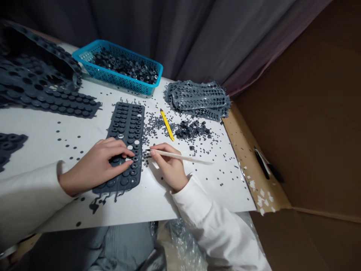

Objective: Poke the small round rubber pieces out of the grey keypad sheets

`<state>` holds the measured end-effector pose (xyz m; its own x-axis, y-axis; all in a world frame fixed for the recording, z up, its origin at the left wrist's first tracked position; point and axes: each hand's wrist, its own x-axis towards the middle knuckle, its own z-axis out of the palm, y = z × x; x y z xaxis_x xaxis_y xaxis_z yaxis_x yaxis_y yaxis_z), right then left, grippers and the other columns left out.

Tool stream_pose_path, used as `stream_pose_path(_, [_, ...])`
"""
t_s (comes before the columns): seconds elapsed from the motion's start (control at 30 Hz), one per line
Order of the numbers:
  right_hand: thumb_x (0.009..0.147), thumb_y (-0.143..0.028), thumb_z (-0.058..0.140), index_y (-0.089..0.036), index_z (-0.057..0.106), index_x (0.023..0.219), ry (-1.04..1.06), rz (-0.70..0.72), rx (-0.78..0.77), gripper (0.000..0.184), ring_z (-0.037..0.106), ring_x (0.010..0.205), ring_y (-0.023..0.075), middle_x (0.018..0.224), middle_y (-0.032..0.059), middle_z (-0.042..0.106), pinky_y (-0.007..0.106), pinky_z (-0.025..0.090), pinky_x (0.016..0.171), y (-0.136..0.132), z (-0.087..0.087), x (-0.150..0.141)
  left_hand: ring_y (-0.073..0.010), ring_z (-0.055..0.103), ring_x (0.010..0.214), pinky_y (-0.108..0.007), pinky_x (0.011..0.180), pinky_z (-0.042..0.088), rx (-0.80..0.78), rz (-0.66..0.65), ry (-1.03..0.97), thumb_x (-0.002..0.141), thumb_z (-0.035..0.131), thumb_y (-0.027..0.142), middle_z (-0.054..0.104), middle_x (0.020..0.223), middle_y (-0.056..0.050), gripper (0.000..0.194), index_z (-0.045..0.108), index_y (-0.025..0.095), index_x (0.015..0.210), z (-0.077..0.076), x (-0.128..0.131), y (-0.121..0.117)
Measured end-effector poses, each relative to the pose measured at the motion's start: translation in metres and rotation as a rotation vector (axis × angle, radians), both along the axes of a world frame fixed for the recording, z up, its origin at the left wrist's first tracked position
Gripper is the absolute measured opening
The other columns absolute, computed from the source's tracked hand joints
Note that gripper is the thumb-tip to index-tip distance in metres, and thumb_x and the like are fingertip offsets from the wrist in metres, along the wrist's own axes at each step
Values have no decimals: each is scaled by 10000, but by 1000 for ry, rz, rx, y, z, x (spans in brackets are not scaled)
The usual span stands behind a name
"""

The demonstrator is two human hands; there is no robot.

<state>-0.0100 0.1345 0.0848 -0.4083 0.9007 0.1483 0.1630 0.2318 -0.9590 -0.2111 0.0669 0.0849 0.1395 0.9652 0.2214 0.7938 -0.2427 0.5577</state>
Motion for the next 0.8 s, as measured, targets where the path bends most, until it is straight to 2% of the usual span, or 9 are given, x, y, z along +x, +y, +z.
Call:
stream_pose_path(0.2, [796, -315, 683, -177, 698, 818, -20, 112, 7, 140, 605, 628, 124, 733, 37, 685, 241, 483, 561, -4, 1, -2, -205, 552, 855, -337, 751, 382, -22, 15, 5, 823, 559, 259, 650, 832, -20, 147, 687, 214, 880, 0, 2, 1])
stream_pose_path(0.6, [812, -309, 675, -185, 699, 824, -39, 163, 45, 127, 620, 670, 137, 771, 49, 680, 260, 506, 598, -5, 1, -1, -202, 536, 845, -337, 736, 360, -18, 4, -11, 828, 581, 279, 642, 806, -12, 121, 689, 235, 863, -4, 1, 2])
stream_pose_path(0.8, [817, -253, 671, -179, 704, 838, -63, 184, 105, 83, 633, 698, 145, 788, 57, 687, 272, 509, 626, -6, 1, -1, -201, 536, 817, -335, 730, 351, -28, 11, -17, 818, 581, 262, 621, 756, -7, 113, 690, 234, 828, -1, 2, 1])
